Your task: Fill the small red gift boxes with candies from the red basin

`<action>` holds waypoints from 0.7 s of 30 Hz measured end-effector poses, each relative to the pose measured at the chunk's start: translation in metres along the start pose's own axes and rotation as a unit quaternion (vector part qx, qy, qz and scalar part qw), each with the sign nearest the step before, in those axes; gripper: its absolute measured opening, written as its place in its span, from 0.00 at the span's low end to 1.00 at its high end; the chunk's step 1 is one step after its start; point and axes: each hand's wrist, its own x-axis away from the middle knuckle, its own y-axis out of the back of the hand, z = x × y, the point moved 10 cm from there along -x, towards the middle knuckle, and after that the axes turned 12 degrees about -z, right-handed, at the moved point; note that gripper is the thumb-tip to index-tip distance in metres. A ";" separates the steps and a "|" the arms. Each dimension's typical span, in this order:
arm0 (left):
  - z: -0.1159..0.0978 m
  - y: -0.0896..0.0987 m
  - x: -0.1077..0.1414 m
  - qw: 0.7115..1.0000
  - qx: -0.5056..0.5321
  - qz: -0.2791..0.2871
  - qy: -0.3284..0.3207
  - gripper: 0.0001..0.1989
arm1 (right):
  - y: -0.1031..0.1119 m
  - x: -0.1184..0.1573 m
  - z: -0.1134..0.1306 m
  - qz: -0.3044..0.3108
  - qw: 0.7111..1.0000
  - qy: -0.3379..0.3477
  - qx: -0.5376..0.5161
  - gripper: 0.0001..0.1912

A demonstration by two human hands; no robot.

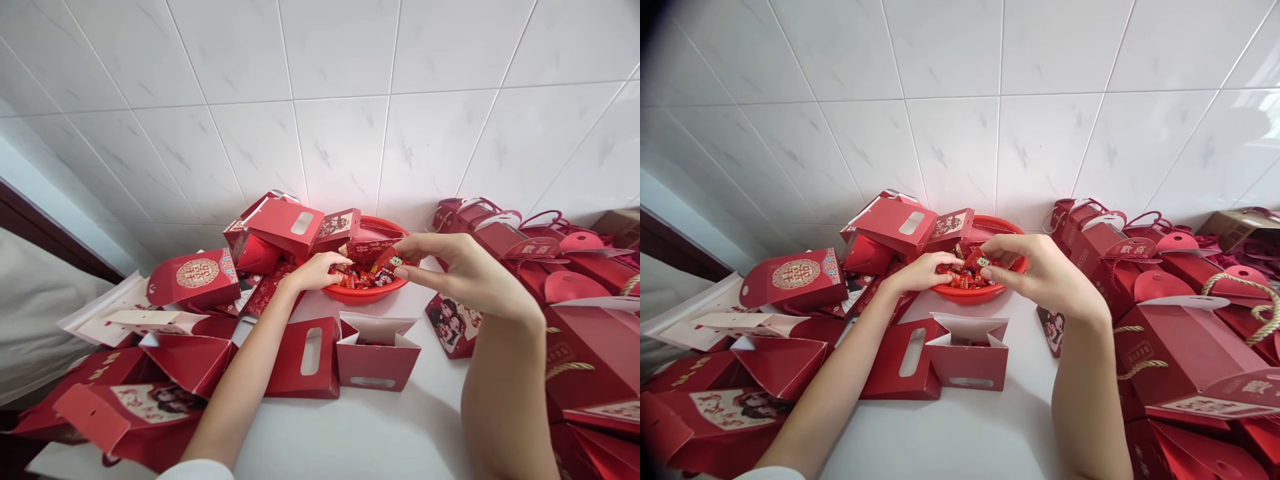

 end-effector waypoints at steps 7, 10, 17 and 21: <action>-0.082 0.019 0.041 0.963 0.236 0.095 -0.085 0.10 | 0.001 0.008 0.015 0.022 0.999 0.029 0.008 0.10; -0.102 0.016 0.063 0.969 0.164 0.154 -0.106 0.09 | 0.001 0.010 0.021 0.030 0.999 0.042 -0.006 0.08; -0.122 0.022 0.078 0.979 0.080 0.128 -0.135 0.05 | -0.006 0.019 0.027 0.095 0.995 0.031 0.028 0.10; -0.122 0.012 0.083 0.976 0.031 0.166 -0.137 0.09 | -0.006 0.023 0.030 0.104 0.993 0.027 0.041 0.11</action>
